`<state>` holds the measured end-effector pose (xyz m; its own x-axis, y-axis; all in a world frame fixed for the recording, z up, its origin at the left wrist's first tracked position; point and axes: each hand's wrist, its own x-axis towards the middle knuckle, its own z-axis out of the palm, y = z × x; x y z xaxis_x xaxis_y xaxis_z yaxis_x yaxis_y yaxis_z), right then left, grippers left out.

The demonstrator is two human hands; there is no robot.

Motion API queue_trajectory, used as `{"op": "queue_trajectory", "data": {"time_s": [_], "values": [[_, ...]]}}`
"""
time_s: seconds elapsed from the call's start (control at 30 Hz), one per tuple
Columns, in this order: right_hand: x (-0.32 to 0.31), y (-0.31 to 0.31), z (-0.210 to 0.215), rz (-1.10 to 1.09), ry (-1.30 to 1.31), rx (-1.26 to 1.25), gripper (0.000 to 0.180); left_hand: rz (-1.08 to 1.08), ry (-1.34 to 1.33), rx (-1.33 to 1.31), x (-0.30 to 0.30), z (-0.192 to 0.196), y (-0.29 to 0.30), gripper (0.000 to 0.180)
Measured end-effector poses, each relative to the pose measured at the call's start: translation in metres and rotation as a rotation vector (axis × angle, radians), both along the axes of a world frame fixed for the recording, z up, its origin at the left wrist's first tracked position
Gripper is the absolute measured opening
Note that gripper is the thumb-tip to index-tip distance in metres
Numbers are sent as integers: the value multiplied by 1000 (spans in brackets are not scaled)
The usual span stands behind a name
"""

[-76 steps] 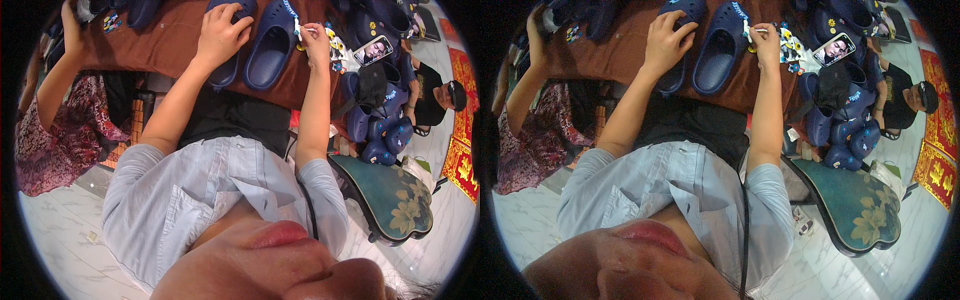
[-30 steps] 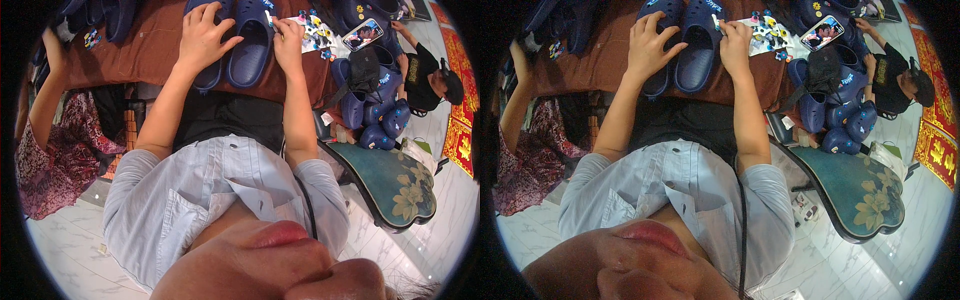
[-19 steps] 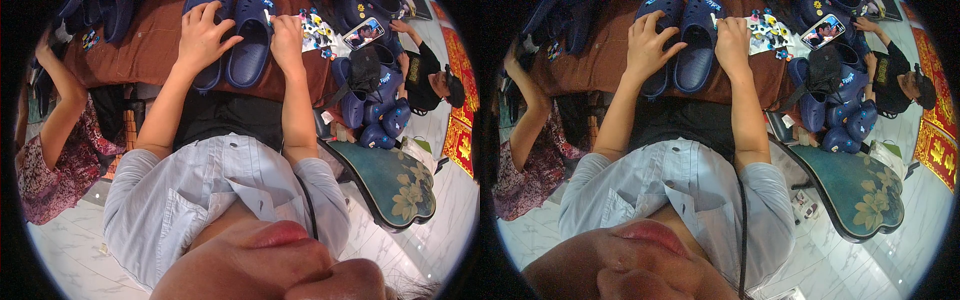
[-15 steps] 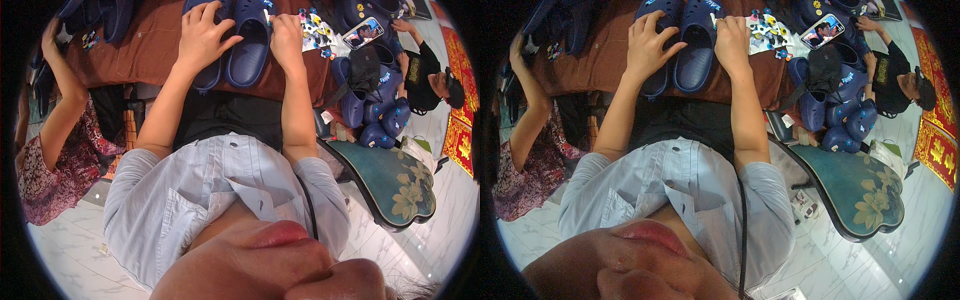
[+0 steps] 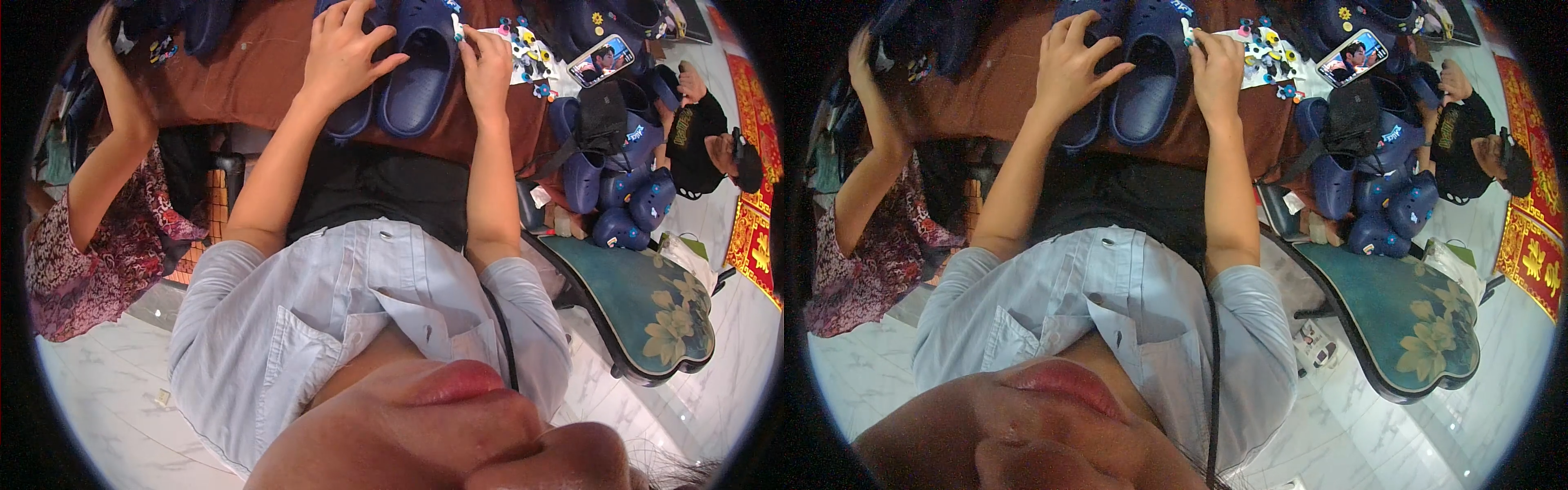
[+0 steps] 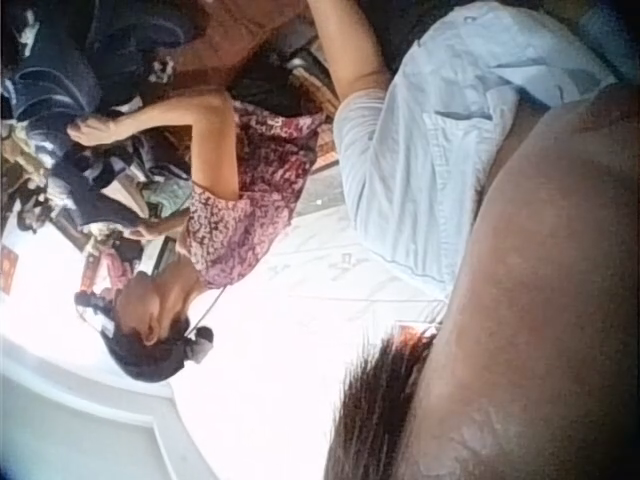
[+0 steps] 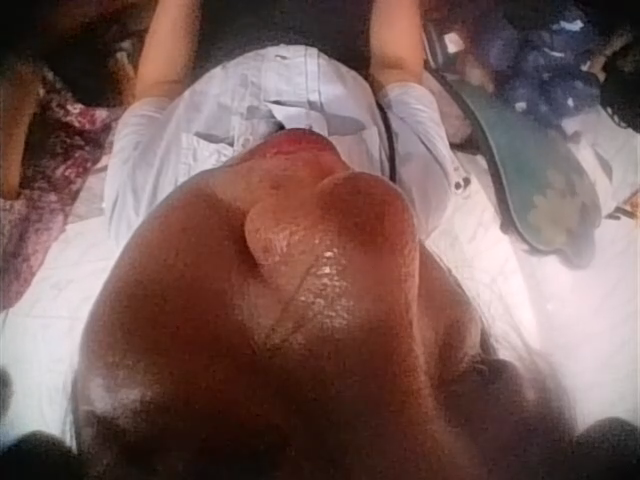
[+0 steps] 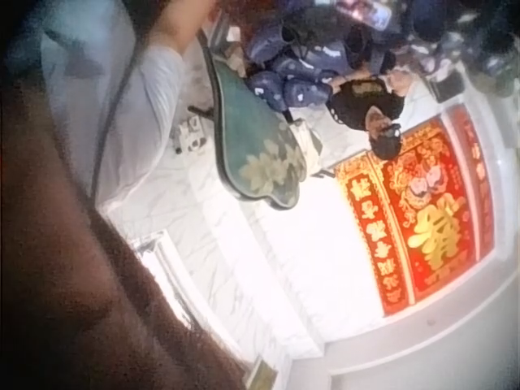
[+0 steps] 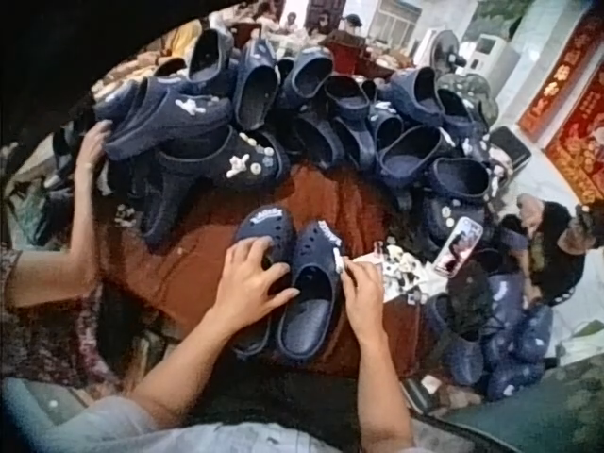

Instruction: Attaching decorative charms to the holes in blue rubber clogs.

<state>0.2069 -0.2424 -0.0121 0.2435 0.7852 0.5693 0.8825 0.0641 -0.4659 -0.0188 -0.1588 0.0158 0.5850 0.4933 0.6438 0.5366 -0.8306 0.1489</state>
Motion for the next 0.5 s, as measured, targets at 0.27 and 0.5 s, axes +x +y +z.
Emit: {"op": "queue_trajectory", "data": {"time_s": [0.27, 0.5], "values": [[12, 6, 2, 73, -128, -40, 33, 17, 6, 15, -1, -1, -1, 38], [4, 3, 14, -13, 14, 65, 28, -21, -27, -5, 2, 20, -2, 43]]}}
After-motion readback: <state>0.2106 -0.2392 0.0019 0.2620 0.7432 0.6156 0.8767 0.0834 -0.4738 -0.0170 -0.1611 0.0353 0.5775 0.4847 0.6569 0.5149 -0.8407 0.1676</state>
